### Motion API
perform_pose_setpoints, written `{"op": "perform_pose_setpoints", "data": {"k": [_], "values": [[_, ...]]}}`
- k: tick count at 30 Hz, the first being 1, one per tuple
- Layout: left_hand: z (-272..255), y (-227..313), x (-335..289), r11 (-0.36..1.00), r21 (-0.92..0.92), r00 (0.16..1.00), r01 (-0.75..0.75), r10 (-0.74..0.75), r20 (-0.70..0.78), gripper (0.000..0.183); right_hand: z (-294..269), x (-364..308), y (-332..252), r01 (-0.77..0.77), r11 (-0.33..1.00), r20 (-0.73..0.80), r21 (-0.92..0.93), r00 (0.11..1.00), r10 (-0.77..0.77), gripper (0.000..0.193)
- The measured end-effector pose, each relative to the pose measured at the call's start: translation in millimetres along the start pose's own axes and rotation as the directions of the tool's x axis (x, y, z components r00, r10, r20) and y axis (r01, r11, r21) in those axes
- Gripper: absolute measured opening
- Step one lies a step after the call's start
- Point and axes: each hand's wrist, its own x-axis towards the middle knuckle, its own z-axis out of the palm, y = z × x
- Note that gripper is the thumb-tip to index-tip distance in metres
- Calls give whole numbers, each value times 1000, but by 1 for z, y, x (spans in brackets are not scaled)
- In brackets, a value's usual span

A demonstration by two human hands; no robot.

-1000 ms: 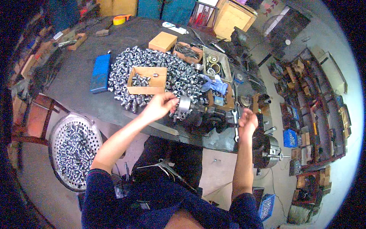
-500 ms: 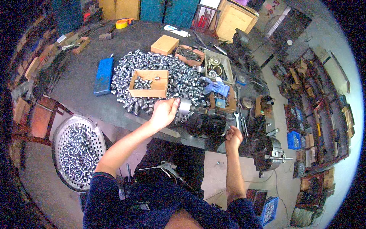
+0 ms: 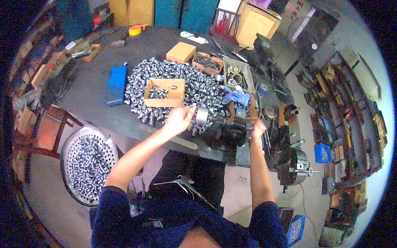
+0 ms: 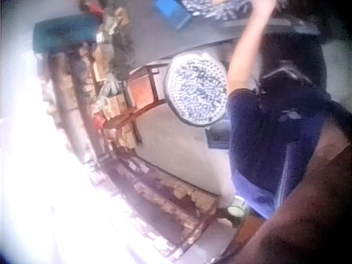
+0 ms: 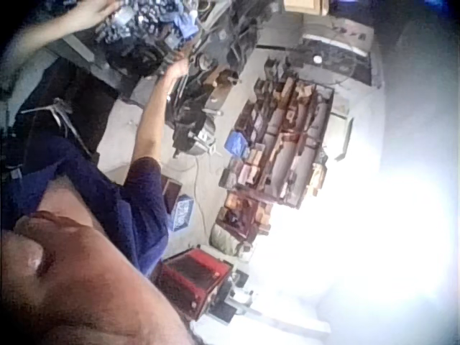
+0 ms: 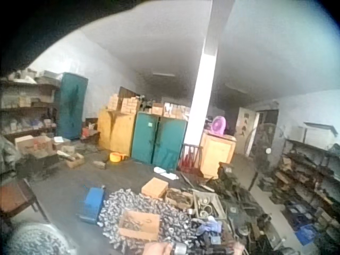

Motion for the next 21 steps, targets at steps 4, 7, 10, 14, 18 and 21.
{"op": "perform_pose_setpoints", "data": {"k": [4, 7, 10, 14, 18, 21], "values": [[-7, -7, -1, 997, -37, 997, 70, -68, 42, 39, -6, 41, -106, -450, 602, -23, 660, 789, 615, 18], [-10, -6, -2, 993, -61, 992, 100, -95, 86, 40, -36, 16, -129, -324, 601, -85, 731, 830, 551, 19], [-10, -6, -1, 992, -75, 989, 101, -92, 113, 41, -59, -29, -133, -355, 545, 32, 759, 857, 514, 23], [-22, -17, 10, 989, 137, 995, 63, -72, 63, 42, -50, -64, -80, -629, 350, 168, 694, 615, 771, 22], [-40, -47, 37, 945, 322, 979, -47, 108, -173, 29, -8, -48, 8, -533, 564, -90, 630, 672, 735, 17], [-58, -76, 35, 881, 471, 983, -49, 126, -132, 28, 7, 6, 10, -407, 802, -19, 437, 887, 461, 22]]}}
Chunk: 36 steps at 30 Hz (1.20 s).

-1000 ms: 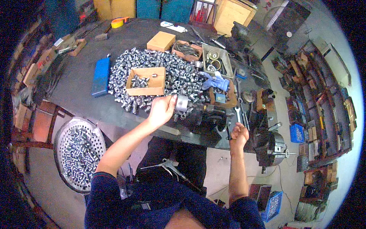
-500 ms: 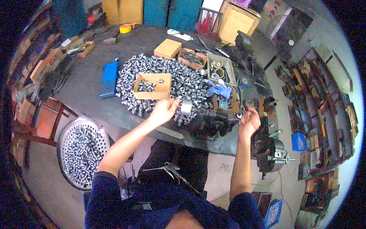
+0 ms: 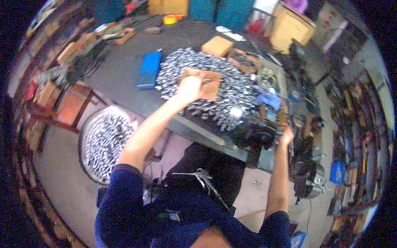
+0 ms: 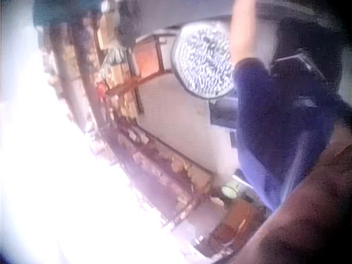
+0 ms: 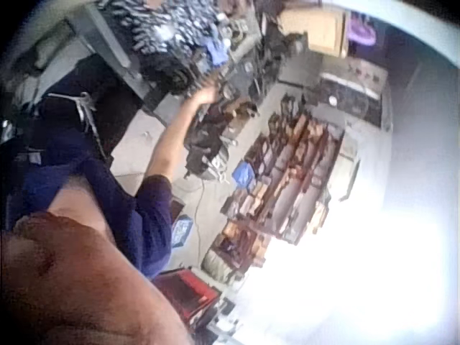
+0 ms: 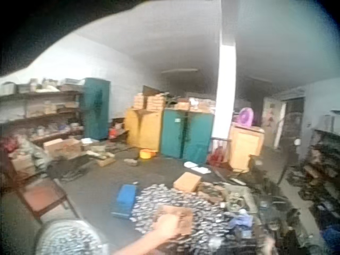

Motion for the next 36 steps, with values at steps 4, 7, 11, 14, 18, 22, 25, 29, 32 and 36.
{"op": "perform_pose_setpoints", "data": {"k": [4, 7, 11, 14, 18, 22, 25, 29, 32, 36], "values": [[-57, 0, -26, 995, -60, 997, 74, -74, -3, 25, -5, 3, -75, -54, 988, 59, 148, 997, 45, 23], [-107, -44, -91, 957, 181, 955, 228, -256, 152, 20, -4, -46, -118, -3, 963, 14, 268, 1000, -1, 22], [-145, -135, -214, 817, 449, 841, 362, -494, 220, 18, -40, -93, -105, -155, 886, 217, 438, 974, 63, 19], [-152, -159, -260, 770, 545, 759, 332, -561, 331, 15, -43, -110, -73, -299, 860, 152, 414, 954, 259, 19], [-135, -171, -274, 713, 660, 690, 235, -601, 404, 10, -41, -102, -41, -340, 869, 28, 359, 935, 354, 19], [-138, -165, -266, 703, 672, 650, 234, -627, 429, 12, -28, -106, -53, -373, 843, 4, 387, 915, 403, 18], [-148, -145, -244, 847, 227, 791, 480, -530, 305, 14, -19, -110, -67, -383, 832, 17, 401, 911, 412, 20], [-136, -77, -172, 449, -668, 778, 593, -533, 333, 16, -21, -109, -70, -406, 823, 17, 398, 900, 436, 17], [-106, -34, -120, 251, -814, 827, 523, -380, 414, 23, -25, -108, -71, -415, 821, 9, 391, 894, 448, 16], [-49, 21, -71, 107, -873, 879, 475, -99, 466, 18, -23, -108, -75, -419, 812, 13, 408, 891, 453, 18]]}}
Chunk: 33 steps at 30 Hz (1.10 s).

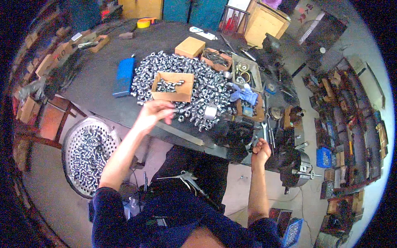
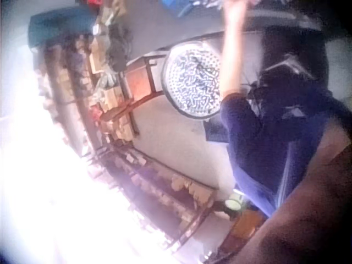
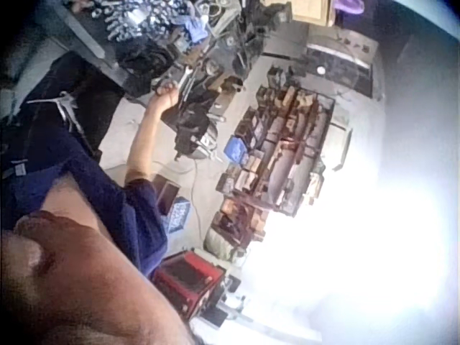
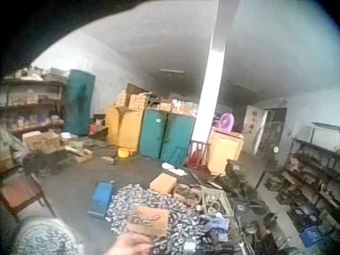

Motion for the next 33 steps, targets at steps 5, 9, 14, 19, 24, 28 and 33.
{"op": "perform_pose_setpoints", "data": {"k": [5, 9, 14, 19, 24, 28, 33], "values": [[53, -18, 46, 999, 47, 995, 1, -6, 98, 14, 1, 0, 2, 12, 1000, 18, -13, 1000, -12, 16], [58, -28, 55, 1000, -8, 993, 18, -17, 117, 12, 0, -2, 2, 11, 1000, -11, -20, 1000, -11, 15], [60, -20, 55, 988, 157, 995, -15, -1, 101, 12, 7, -10, -2, 10, 999, -87, -39, 996, -13, 13], [60, -17, 55, 980, 181, 985, -88, 59, 162, 12, 19, -22, -38, 57, 997, 71, -54, 996, -54, 15], [60, -26, 57, 868, 463, 983, -181, 148, 108, 14, 53, 8, -69, 138, 984, 100, -114, 987, -127, 23], [83, -48, 39, 998, 15, 998, 57, -56, -17, 17, 72, 56, -63, 194, 977, 105, -89, 977, -184, 22], [58, -70, 22, 833, 500, 813, -237, 452, -367, 13, 63, 79, -43, 275, 950, 170, -148, 953, -249, 21]]}}
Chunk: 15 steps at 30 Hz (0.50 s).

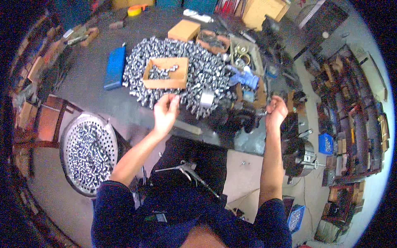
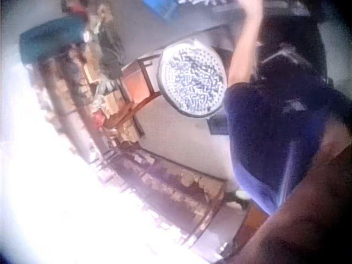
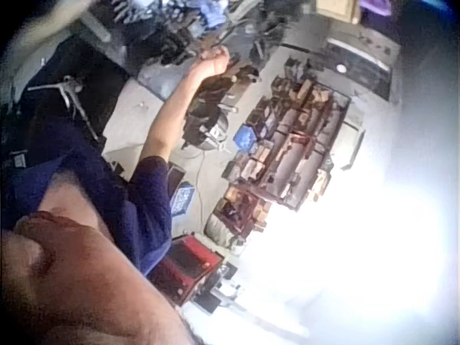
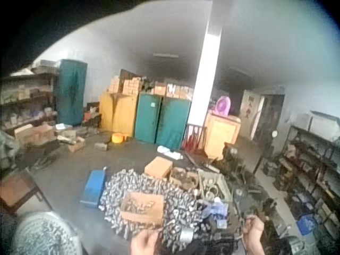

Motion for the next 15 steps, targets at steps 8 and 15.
{"op": "perform_pose_setpoints", "data": {"k": [8, 15], "values": [[-164, -3, -84, 792, 604, 990, -94, 9, 142, 14, -5, 7, 27, 20, 977, -70, -214, 997, -35, 23], [-323, -6, -76, 563, 748, 936, 350, -243, -255, 17, -46, 15, 88, 181, 954, 83, -241, 983, -165, 18]]}}
